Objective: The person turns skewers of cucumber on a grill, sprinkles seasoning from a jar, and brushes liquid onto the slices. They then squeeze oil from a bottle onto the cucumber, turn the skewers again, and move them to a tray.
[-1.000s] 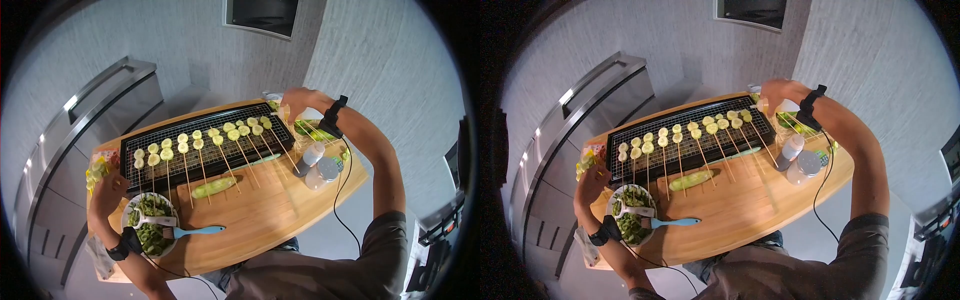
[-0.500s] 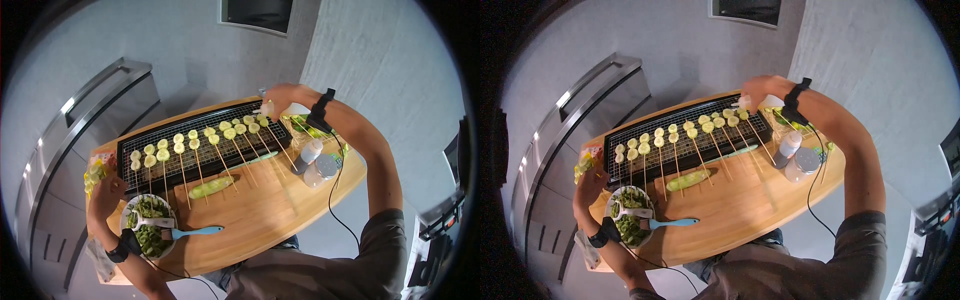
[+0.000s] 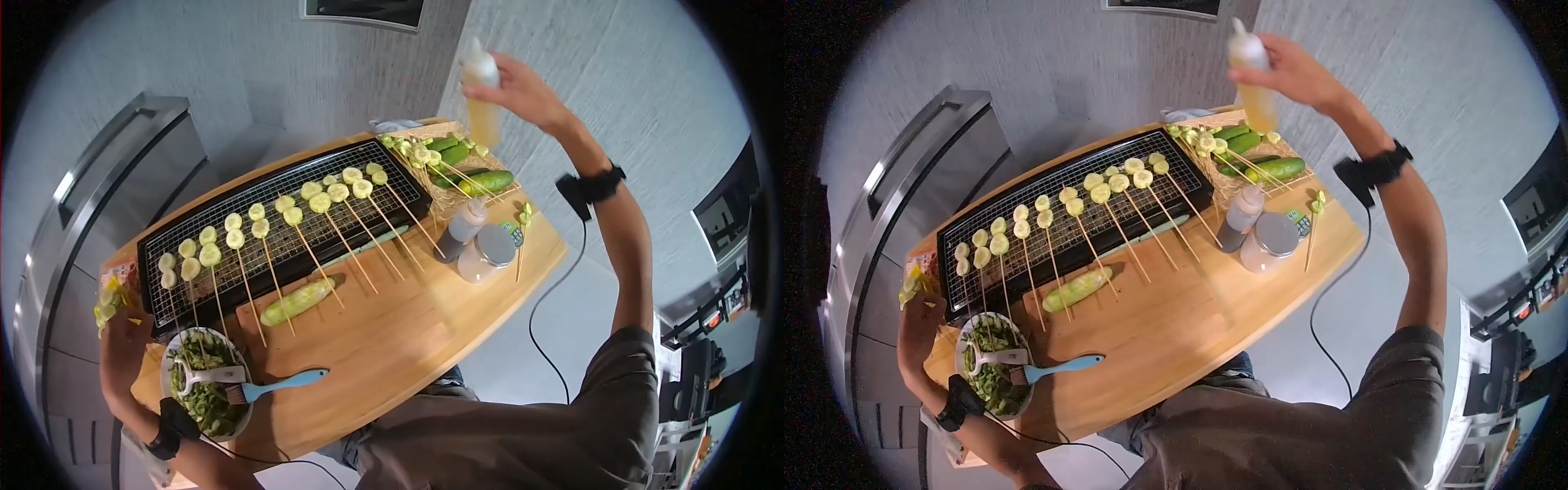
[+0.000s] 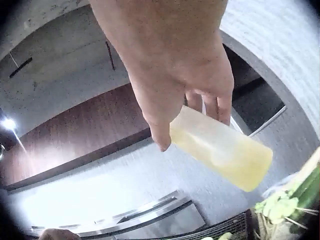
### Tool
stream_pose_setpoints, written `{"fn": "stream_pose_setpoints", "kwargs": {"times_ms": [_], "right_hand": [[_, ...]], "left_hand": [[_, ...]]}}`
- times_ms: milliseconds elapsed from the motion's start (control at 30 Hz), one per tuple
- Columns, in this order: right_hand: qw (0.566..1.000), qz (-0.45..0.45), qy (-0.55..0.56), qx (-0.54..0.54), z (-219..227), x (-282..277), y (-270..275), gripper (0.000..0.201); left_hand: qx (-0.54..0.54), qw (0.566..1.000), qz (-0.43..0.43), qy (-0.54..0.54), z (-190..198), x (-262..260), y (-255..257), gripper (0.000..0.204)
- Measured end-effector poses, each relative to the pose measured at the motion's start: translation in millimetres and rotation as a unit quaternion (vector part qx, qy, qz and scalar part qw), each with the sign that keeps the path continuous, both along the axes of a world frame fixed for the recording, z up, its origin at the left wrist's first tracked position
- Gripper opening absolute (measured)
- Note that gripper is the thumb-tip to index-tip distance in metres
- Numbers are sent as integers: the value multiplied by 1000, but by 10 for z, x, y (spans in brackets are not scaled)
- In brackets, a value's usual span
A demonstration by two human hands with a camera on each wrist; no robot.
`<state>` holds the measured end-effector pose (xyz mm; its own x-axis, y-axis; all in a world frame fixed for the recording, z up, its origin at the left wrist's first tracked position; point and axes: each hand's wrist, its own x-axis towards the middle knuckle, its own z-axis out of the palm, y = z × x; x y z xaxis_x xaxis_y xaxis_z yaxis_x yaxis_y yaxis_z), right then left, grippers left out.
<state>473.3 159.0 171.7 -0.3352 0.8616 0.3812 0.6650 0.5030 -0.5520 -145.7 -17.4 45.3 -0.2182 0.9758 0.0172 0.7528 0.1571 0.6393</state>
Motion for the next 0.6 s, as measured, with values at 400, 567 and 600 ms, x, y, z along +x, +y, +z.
{"fn": "stream_pose_setpoints", "kwargs": {"times_ms": [400,567,600], "right_hand": [[977,-73,102,-170,-1203,674,-757,48],[977,-79,124,-154,-1326,607,-700,43],[975,-82,129,-160,-1361,601,-691,42]], "left_hand": [[14,998,-64,1,-232,-17,160,17],[-13,998,-48,43,-143,97,160,16],[-12,998,-48,43,-137,99,162,16]]}}
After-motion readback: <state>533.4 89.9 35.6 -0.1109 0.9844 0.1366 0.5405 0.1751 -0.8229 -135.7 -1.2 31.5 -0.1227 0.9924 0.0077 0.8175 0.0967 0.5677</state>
